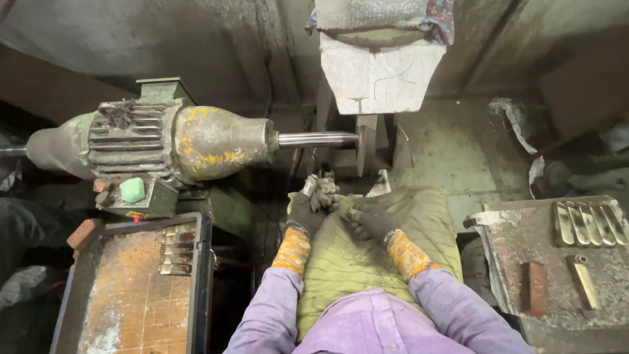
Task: The person holds brass metal parts against a rotating polishing wheel. They pick up individual pieces from a tray, press various sides against the spinning wheel by hand, and then place the polished items into a blue container.
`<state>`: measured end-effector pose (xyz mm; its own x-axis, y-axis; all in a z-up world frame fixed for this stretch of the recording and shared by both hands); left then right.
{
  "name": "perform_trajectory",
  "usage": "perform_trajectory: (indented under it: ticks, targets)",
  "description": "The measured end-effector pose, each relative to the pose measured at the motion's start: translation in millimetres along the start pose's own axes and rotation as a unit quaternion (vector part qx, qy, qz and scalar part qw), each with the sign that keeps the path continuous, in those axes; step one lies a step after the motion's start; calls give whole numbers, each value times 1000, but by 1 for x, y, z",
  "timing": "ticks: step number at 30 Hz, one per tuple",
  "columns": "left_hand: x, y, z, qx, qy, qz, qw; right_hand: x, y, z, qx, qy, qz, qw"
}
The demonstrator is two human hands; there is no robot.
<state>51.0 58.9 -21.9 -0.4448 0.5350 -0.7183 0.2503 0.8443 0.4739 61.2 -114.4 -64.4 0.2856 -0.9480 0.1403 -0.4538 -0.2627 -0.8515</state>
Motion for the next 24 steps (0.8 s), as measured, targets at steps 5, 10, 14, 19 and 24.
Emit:
perform_trajectory:
  ticks: [5,10,14,19,24]
  targets:
    - [-19,3,-8,2,-88,-28,996,-5,17,5,-67,-36,98,992]
    - [-29,1,-11,23,-107,-41,993,2,-1,3,104,19,-123,987]
    - [-28,1,-10,10,-122,-46,991,-4,14,5,18,-9,-43,999]
    - [-8,0,-2,7,-31,-11,999,-7,23,14,-33,-22,58,998]
    - [-4,-1,1,-6,-17,4,1000,-9,24,15,-37,-41,101,993]
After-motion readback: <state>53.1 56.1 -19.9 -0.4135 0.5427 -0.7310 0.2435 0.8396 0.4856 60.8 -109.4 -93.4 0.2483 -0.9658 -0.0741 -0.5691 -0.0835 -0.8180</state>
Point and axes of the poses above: each hand's wrist, its own z-axis towards the middle knuckle, its own x-axis out of the back of the hand, y = z × x, the point moved 9 cm from there along z, towards the middle knuckle, and after that the axes turned 12 degrees about y, right-handed, at the moved point
